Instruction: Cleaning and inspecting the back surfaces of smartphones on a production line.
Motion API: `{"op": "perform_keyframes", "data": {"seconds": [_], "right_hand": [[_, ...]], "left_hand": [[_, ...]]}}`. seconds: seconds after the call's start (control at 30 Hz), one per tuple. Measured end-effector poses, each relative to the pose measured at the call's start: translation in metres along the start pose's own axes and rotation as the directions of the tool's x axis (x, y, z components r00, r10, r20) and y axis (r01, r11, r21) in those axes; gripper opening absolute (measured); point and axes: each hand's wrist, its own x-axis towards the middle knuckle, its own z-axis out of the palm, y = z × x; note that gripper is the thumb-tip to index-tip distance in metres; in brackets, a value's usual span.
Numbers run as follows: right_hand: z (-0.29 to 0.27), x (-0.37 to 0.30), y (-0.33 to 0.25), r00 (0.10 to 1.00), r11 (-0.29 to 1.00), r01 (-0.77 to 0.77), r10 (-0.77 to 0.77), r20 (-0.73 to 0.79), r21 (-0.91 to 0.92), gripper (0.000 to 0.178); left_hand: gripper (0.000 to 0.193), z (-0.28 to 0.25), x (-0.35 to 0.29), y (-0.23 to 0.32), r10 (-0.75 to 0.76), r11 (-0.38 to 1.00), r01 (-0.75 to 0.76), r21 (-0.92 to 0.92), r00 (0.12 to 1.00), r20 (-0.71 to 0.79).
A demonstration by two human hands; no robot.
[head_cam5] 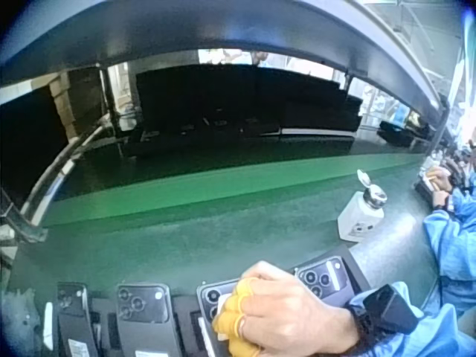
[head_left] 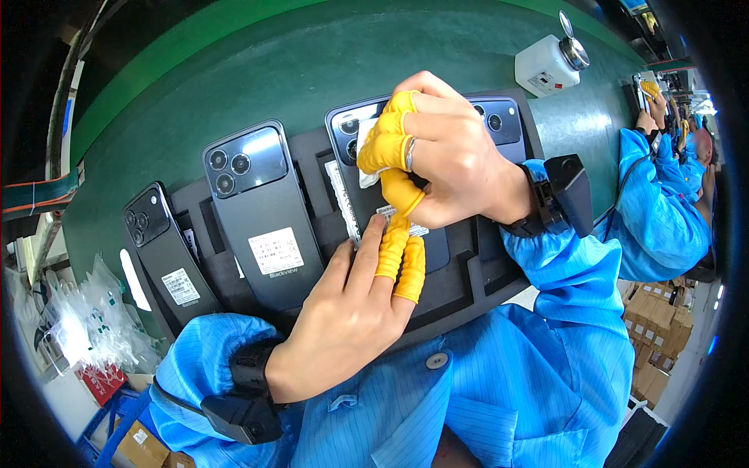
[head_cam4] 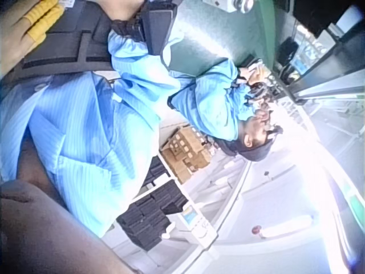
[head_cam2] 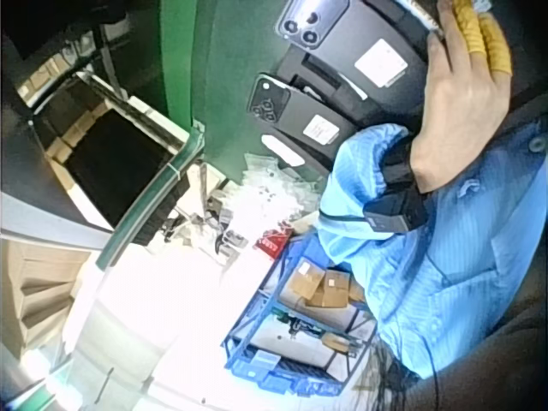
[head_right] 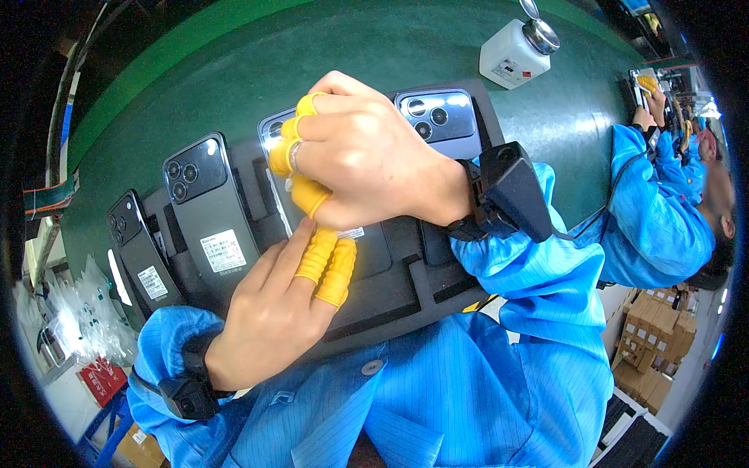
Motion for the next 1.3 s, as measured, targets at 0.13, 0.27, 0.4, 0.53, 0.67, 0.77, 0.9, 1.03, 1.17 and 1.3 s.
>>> {"op": "perform_keyframes", "data": {"seconds": [0.13,0.27,0.4,0.53,0.67,0.77,0.9,1.03,1.17,1.3], "right_hand": [[0.0002,-0.0006,0.0004,1.0,1.0,-0.002,0.002,-0.001,0.001,0.016],[-0.001,-0.0004,0.0001,1.0,1.0,-0.003,0.003,0.001,0.001,0.016],[0.0011,-0.0008,0.0003,1.0,1.0,-0.017,0.017,-0.008,0.004,0.018],[-0.0007,-0.0002,-0.0005,1.0,1.0,-0.019,0.019,0.0,0.005,0.019],[0.0,-0.0009,-0.0001,1.0,1.0,-0.025,0.025,0.005,0.01,0.02],[-0.0007,-0.0004,-0.001,1.0,1.0,-0.031,0.031,0.004,0.004,0.02],[0.0,-0.0001,-0.0009,0.999,0.999,-0.034,0.034,0.014,0.01,0.02],[-0.0009,-0.0006,-0.0004,1.0,1.0,-0.024,0.024,0.012,0.0,0.02],[-0.0013,-0.0012,0.0003,1.0,1.0,-0.028,0.028,0.003,-0.009,0.02],[-0.0057,-0.0014,0.0017,0.998,0.999,-0.034,0.036,0.046,-0.029,0.022]], "left_hand": [[0.043,0.0005,0.0002,-0.0005,0.004,1.0,-0.004,0.002,1.0,-0.008],[0.043,-0.0008,0.0006,-0.0008,0.007,1.0,-0.007,-0.003,1.0,0.0],[0.043,0.0,0.0,-0.0007,0.003,1.0,-0.003,-0.003,1.0,-0.004],[0.043,0.0013,0.0006,-0.0008,0.008,1.0,-0.008,0.01,1.0,-0.027],[0.044,0.0022,0.0006,-0.0011,0.013,1.0,-0.013,0.01,0.999,-0.029],[0.043,0.0018,0.0003,-0.0014,0.024,1.0,-0.023,0.015,0.999,-0.031],[0.043,0.0027,0.0008,-0.0014,0.012,1.0,-0.012,0.003,0.999,-0.043],[0.043,0.0021,0.0012,-0.0015,0.014,1.0,-0.015,-0.004,0.999,-0.037],[0.043,0.0011,0.0022,-0.0017,0.011,1.0,-0.012,-0.015,0.999,-0.044],[0.043,0.0014,0.0019,-0.0024,0.017,1.0,-0.017,-0.009,0.999,-0.037]]}}
